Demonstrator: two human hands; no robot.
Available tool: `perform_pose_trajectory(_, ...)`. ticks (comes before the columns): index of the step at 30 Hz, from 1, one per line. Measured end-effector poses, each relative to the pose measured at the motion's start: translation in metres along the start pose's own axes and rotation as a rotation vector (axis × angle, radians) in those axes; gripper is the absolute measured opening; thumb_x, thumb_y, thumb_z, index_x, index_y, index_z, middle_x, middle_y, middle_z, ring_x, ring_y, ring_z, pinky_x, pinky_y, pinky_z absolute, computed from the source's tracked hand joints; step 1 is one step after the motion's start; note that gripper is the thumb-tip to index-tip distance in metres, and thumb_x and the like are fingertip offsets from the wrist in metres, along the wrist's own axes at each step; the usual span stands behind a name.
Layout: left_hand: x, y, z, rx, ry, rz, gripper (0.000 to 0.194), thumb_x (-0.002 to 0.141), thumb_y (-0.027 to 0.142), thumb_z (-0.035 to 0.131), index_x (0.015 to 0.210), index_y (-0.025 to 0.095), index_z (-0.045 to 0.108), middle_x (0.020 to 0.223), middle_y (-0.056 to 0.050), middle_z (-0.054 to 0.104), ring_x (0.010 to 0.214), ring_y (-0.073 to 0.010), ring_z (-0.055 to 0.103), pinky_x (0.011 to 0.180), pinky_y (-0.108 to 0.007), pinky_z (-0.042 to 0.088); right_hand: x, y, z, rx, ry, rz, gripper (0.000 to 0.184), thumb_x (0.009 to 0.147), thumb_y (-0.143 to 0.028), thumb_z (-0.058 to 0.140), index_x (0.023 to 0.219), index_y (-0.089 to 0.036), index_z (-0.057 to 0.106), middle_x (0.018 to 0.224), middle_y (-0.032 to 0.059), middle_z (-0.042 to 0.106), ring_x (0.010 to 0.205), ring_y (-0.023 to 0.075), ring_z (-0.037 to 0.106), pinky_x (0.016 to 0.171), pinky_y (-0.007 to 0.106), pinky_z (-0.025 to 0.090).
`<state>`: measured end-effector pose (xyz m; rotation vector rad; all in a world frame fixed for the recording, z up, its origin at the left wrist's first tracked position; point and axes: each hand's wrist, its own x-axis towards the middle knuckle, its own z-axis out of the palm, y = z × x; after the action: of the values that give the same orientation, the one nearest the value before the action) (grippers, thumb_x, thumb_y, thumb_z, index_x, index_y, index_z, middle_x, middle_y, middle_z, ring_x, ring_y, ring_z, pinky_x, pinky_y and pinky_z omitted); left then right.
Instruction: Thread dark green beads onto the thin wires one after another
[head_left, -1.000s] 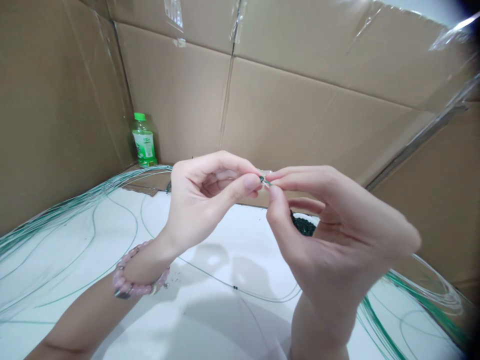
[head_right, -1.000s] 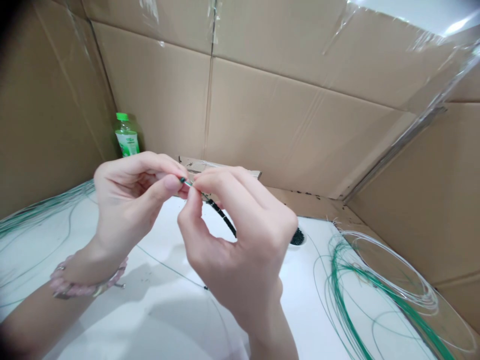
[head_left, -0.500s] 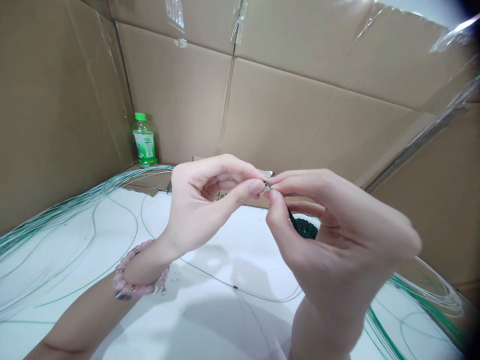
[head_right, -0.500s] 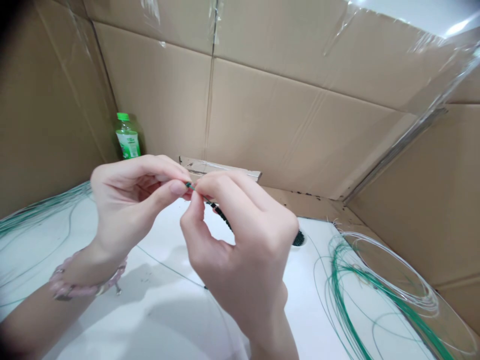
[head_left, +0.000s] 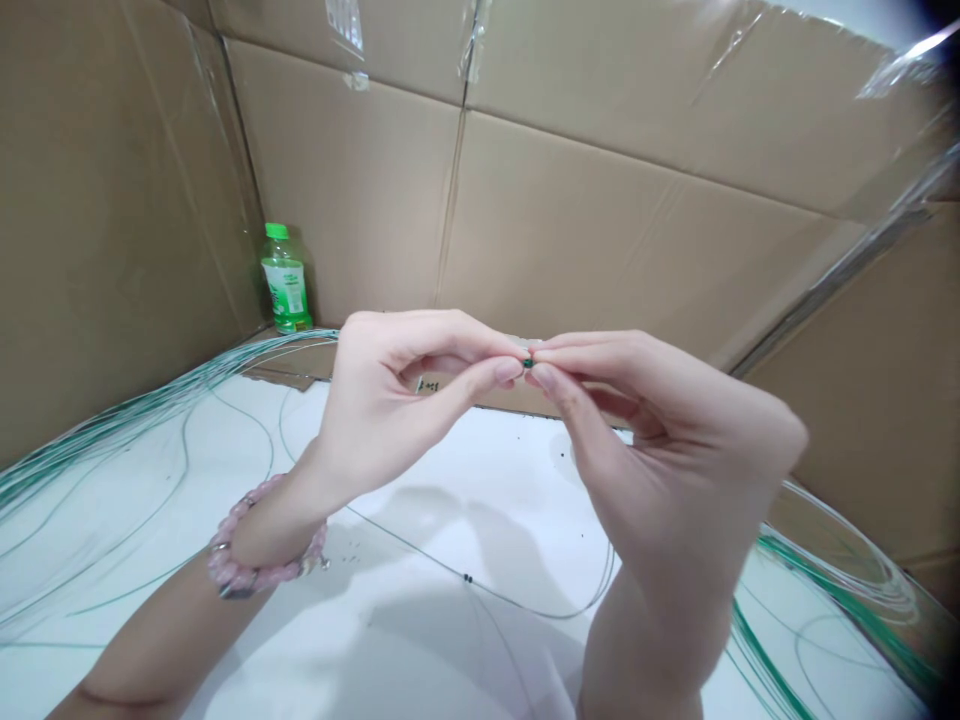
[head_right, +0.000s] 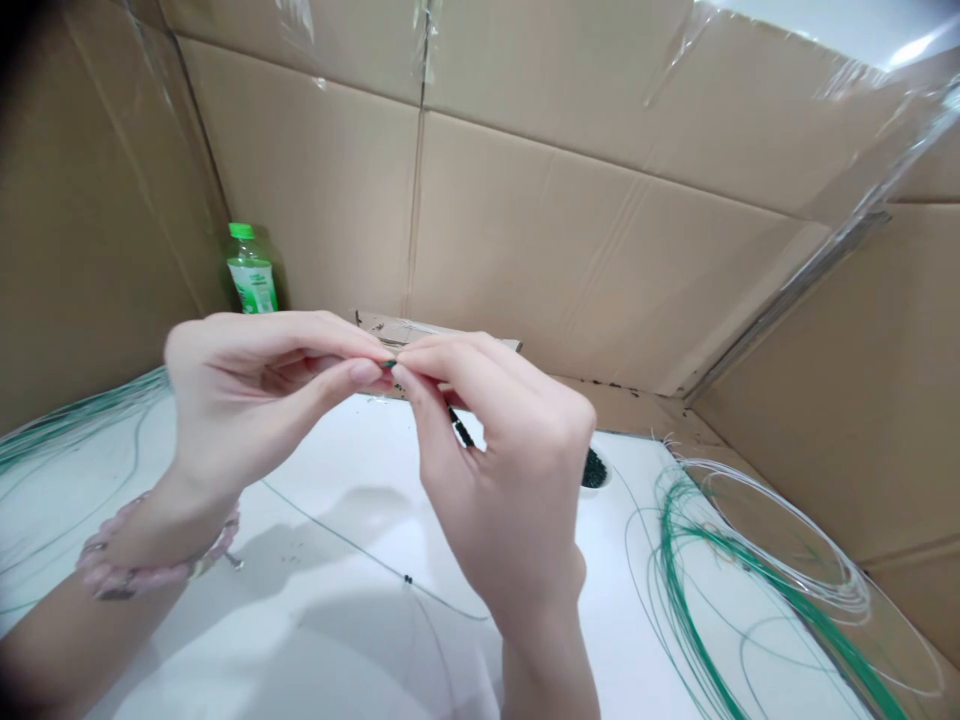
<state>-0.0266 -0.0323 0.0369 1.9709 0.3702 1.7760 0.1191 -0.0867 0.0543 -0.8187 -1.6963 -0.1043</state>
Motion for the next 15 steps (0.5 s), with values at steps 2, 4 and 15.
perform_pose_trajectory(2, -0.0002, -0.001, 0.0007, 0.024, 0.011, 0.0, 0.011, 0.077, 0.009, 0.067, 0.079, 0.019, 0.072, 0.077, 0.002, 0.073, 0.067, -0.0121, 0.068, 0.061, -0.022, 0.06, 0.0006, 0.0019, 0.0021, 0.039, -0.002, 0.022, 0.022, 0.077, -0.002, 0.064, 0.085, -0.021, 0.07, 0.08, -0.0005, 0.07, 0.072, 0.0138, 0.066, 0.061, 0.025, 0.059)
perform_pose_trajectory(4, -0.0008, -0.0025, 0.0011, 0.082, 0.026, 0.043, 0.012, 0.076, 0.009, 0.068, 0.078, 0.02, 0.071, 0.075, 0.002, 0.072, 0.065, -0.0111, 0.067, 0.06, -0.021, 0.058, 0.0007, 0.0025, 0.0048, 0.083, -0.011, 0.048, 0.02, 0.076, -0.004, 0.065, 0.086, -0.02, 0.07, 0.077, -0.001, 0.069, 0.072, 0.0132, 0.066, 0.062, 0.024, 0.06)
perform_pose_trajectory(15, 0.0028, -0.001, -0.0063, 0.253, -0.08, 0.195, 0.014, 0.075, 0.009, 0.066, 0.076, 0.022, 0.069, 0.071, 0.004, 0.07, 0.062, -0.0103, 0.063, 0.055, -0.02, 0.05, 0.0004, 0.0046, 0.002, 0.044, -0.085, 0.064, 0.017, 0.079, -0.006, 0.062, 0.082, -0.022, 0.068, 0.073, -0.0037, 0.067, 0.073, 0.0125, 0.068, 0.065, 0.021, 0.061)
